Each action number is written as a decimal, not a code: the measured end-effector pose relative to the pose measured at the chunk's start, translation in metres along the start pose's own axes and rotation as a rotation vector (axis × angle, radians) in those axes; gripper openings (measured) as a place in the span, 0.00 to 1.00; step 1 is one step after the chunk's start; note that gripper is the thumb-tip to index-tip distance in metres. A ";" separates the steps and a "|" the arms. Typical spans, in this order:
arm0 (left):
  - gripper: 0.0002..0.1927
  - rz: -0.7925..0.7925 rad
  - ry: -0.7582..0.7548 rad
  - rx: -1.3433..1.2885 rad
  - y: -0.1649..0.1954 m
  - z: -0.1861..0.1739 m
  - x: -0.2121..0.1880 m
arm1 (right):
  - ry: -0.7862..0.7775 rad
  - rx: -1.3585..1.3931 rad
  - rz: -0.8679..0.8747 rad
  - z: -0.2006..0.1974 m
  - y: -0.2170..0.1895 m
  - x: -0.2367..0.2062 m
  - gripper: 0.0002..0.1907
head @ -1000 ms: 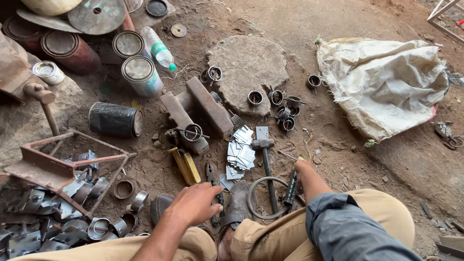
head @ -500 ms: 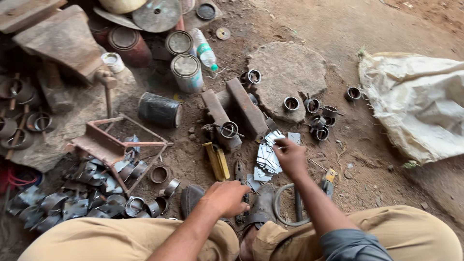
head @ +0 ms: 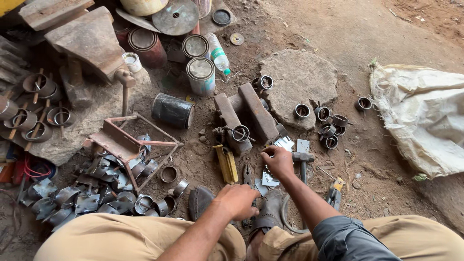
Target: The person welds small metal rings using a handheld welding torch, creating bright sparks. They pick up rings from a pile, place them on a metal block, weld them, and then set them aside. The person also uses pliers to handle the metal pieces.
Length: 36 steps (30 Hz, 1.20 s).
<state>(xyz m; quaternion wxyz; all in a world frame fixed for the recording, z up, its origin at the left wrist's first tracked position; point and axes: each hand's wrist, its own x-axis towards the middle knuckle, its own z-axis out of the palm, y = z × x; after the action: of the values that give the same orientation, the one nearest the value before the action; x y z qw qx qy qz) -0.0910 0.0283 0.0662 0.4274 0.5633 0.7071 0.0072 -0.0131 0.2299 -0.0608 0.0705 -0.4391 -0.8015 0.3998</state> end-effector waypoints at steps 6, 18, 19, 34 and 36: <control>0.28 -0.010 -0.041 0.020 0.002 0.002 0.006 | -0.012 -0.158 0.006 0.006 -0.022 -0.013 0.12; 0.26 -0.002 -0.063 0.052 -0.001 0.007 0.013 | 0.130 -0.535 -0.540 0.029 -0.077 0.010 0.07; 0.26 0.009 -0.043 0.049 -0.002 0.008 0.014 | 0.137 -0.548 -0.547 0.031 -0.080 0.015 0.08; 0.25 0.060 0.029 -0.013 -0.006 0.010 0.010 | -0.067 -0.205 -0.155 -0.015 -0.075 0.057 0.09; 0.26 0.049 0.009 -0.022 -0.006 0.009 0.008 | -0.113 0.002 0.045 -0.051 -0.070 0.068 0.10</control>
<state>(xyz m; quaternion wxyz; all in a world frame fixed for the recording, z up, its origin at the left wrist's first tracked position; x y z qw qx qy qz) -0.0903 0.0287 0.0527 0.4301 0.5756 0.6949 0.0277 -0.0762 0.2905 0.0061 0.0168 -0.4335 -0.7937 0.4264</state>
